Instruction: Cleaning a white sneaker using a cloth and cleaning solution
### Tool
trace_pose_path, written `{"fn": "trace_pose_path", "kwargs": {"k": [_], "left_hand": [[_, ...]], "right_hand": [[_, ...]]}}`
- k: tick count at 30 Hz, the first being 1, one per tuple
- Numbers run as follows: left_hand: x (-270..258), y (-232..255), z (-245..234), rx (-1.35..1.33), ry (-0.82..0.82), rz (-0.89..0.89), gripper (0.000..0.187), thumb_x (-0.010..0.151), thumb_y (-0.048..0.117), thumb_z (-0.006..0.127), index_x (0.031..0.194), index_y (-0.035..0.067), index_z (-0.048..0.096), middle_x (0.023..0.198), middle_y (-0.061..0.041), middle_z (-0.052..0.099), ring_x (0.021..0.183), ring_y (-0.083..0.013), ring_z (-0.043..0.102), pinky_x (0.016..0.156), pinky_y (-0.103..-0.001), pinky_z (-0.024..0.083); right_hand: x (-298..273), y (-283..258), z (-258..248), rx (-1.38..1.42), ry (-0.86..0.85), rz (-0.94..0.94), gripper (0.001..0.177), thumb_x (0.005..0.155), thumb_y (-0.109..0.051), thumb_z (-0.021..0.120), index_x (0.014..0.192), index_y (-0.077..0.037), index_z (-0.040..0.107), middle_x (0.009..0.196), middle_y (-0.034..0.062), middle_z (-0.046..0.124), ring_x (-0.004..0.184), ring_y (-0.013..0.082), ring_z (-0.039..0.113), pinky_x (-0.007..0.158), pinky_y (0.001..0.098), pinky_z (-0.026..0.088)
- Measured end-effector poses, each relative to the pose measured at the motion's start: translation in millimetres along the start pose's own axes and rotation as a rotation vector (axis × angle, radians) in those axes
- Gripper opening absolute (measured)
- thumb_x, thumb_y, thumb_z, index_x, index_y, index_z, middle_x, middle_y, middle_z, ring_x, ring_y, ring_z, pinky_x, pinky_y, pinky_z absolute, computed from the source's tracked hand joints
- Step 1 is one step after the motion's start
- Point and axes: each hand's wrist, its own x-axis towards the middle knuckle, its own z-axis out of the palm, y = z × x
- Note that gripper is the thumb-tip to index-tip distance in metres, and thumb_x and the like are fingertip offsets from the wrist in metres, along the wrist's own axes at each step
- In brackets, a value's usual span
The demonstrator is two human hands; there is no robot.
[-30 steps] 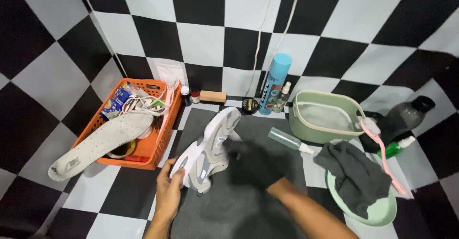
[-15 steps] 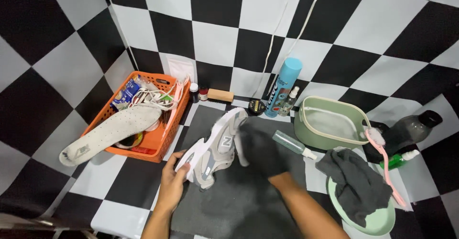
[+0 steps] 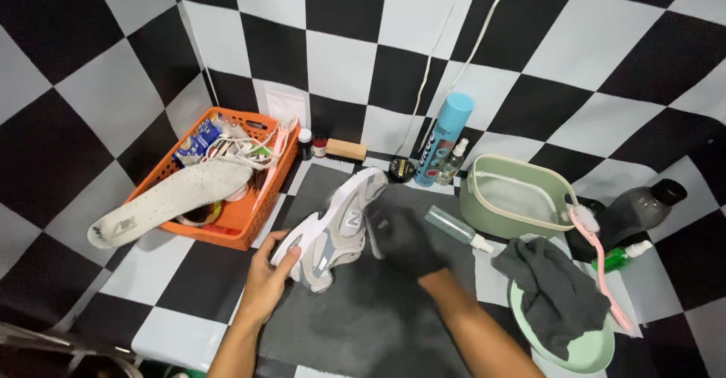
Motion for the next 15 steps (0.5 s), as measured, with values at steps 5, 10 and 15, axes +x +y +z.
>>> {"fn": "trace_pose_path", "kwargs": {"k": [5, 10, 15], "left_hand": [[13.0, -26.0, -3.7, -0.032, 0.015, 0.160, 0.027, 0.092, 0.026, 0.070, 0.114, 0.009, 0.070, 0.101, -0.003, 0.074, 0.089, -0.0111, 0.063, 0.081, -0.023, 0.047], [-1.5, -1.8, 2.1, 0.008, 0.043, 0.000, 0.033, 0.091, 0.030, 0.068, 0.116, 0.009, 0.071, 0.102, -0.004, 0.075, 0.091, -0.0136, 0.064, 0.085, -0.024, 0.045], [-4.5, 9.6, 1.3, 0.097, 0.012, -0.069, 0.046, 0.088, 0.038, 0.066, 0.127, 0.013, 0.067, 0.117, -0.005, 0.074, 0.106, -0.0161, 0.067, 0.091, -0.028, 0.047]], "right_hand": [[8.8, 34.3, 6.3, 0.122, -0.204, -0.076, 0.059, 0.071, -0.005, 0.066, 0.129, -0.008, 0.070, 0.128, 0.0071, 0.074, 0.113, 0.0149, 0.069, 0.092, 0.0290, 0.056], [1.3, -9.3, -5.1, -0.054, 0.000, -0.476, 0.019, 0.071, -0.002, 0.045, 0.060, -0.016, 0.053, 0.074, 0.0049, 0.065, 0.065, 0.0207, 0.061, 0.060, 0.0342, 0.044], [12.1, 4.3, 1.5, -0.145, 0.034, -0.118, 0.014, 0.096, -0.021, 0.055, 0.098, -0.015, 0.067, 0.092, 0.0117, 0.076, 0.080, 0.0315, 0.070, 0.070, 0.0438, 0.049]]}}
